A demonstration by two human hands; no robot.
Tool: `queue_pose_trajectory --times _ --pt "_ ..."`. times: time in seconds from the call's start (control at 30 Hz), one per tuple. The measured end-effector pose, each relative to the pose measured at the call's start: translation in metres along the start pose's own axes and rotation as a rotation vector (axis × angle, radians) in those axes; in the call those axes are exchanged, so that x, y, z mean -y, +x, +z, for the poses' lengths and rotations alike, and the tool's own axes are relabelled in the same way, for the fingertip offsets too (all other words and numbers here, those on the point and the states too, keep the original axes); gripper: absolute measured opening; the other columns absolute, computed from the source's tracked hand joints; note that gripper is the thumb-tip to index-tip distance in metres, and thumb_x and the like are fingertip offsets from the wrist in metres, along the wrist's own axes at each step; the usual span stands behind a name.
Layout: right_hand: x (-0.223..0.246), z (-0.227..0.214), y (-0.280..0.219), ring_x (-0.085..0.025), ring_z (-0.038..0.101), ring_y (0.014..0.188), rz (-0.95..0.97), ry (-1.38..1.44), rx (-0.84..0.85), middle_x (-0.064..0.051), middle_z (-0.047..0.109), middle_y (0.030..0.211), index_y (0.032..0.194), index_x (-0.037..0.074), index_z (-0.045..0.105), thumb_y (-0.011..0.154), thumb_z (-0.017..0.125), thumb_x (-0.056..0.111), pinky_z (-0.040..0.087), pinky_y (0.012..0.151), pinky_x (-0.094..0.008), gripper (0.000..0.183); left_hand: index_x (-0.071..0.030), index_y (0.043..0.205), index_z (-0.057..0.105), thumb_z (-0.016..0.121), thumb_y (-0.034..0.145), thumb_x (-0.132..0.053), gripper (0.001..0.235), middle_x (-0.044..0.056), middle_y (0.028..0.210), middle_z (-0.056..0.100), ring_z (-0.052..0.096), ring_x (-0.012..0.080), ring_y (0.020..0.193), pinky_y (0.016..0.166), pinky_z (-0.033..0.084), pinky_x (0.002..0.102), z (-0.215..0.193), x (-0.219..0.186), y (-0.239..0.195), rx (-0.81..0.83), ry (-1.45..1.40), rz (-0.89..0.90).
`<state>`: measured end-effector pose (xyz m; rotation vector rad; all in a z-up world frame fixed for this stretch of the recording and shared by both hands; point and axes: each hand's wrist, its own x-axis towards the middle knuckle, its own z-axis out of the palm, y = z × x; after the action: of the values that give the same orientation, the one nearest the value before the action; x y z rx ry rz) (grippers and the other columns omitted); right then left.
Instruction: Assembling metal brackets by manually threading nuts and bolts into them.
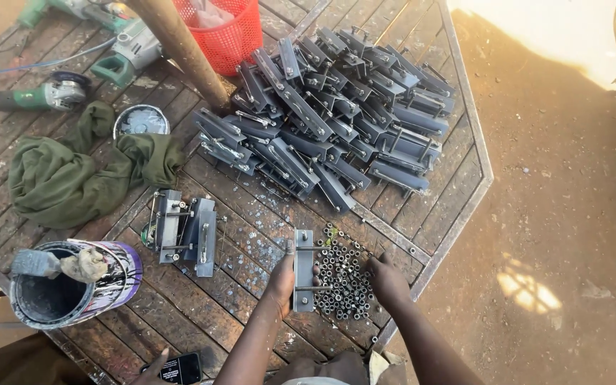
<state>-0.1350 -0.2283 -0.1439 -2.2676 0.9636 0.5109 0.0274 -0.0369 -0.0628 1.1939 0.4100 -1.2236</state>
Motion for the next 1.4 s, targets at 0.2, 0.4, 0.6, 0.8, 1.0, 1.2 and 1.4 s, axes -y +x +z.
queue_pose_trajectory --times 0.2,0.4,0.6,0.8,1.0,1.2,1.4 --pt "0.002 0.007 -0.012 -0.023 0.069 0.084 -0.061 -0.027 -0.015 -0.014 0.057 0.131 0.108 0.020 0.069 0.101 0.057 0.020 0.070 0.079 -0.035 0.014 -0.002 0.107 0.066 0.034 0.106 -0.032 0.044 0.016 0.083 0.072 0.065 0.0252 0.060 0.053 0.053 0.037 0.011 0.001 0.001 -0.075 -0.011 -0.013" --pt "0.028 -0.003 -0.017 -0.026 0.074 0.109 0.221 0.200 0.080 -0.008 0.042 0.160 0.105 0.021 0.071 0.094 0.050 -0.002 0.065 0.065 -0.026 0.033 -0.003 0.118 0.066 0.034 0.104 -0.029 0.044 0.016 0.086 0.072 0.065 0.0243 0.063 0.055 0.053 0.036 0.014 -0.004 -0.011 -0.055 0.028 0.015" --pt "0.062 -0.022 -0.041 -0.017 0.059 0.072 0.295 1.005 0.085 -0.008 0.067 0.092 0.125 0.008 0.071 0.106 0.054 0.013 0.054 0.066 -0.027 0.026 -0.007 0.119 0.068 0.034 0.103 -0.030 0.044 0.011 0.085 0.073 0.064 0.0218 0.062 0.055 0.052 0.035 0.015 -0.010 -0.024 -0.054 0.002 0.018" --pt "0.101 -0.059 -0.068 -0.022 0.057 0.073 0.106 1.282 0.012 -0.010 0.060 0.086 0.129 0.003 0.069 0.110 0.032 0.024 0.048 0.067 -0.034 0.047 0.001 0.107 0.070 0.032 0.105 -0.031 0.050 0.017 0.081 0.073 0.065 0.0258 0.060 0.052 0.054 0.038 0.024 -0.006 -0.030 -0.114 0.001 0.057" --pt "0.126 -0.093 -0.111 -0.020 0.062 0.069 -0.021 1.354 -0.124 -0.011 0.059 0.087 0.125 0.003 0.073 0.105 0.046 0.011 0.048 0.060 -0.031 0.035 0.002 0.096 0.073 0.032 0.103 -0.025 0.050 0.017 0.080 0.075 0.067 0.0264 0.059 0.050 0.055 0.037 0.046 -0.011 -0.057 -0.234 0.085 0.095" --pt "0.132 -0.094 -0.146 -0.018 0.074 0.085 -0.005 1.093 -0.131 -0.013 0.078 0.102 0.116 0.005 0.075 0.092 0.066 -0.001 0.063 0.070 -0.031 0.026 -0.005 0.079 0.069 0.033 0.107 -0.046 0.061 0.013 0.068 0.067 0.059 0.0260 0.053 0.046 0.041 0.040 0.053 -0.003 -0.047 -0.299 -0.088 0.048" --pt "0.127 -0.081 -0.150 -0.013 0.067 0.074 -0.055 0.972 -0.240 -0.006 0.079 0.086 0.110 0.011 0.076 0.092 0.073 0.007 0.054 0.066 -0.028 0.019 -0.006 0.091 0.060 0.028 0.105 -0.029 0.041 0.010 0.076 0.065 0.059 0.0215 0.058 0.048 0.045 0.036 0.060 -0.012 -0.066 -0.237 -0.148 0.102"
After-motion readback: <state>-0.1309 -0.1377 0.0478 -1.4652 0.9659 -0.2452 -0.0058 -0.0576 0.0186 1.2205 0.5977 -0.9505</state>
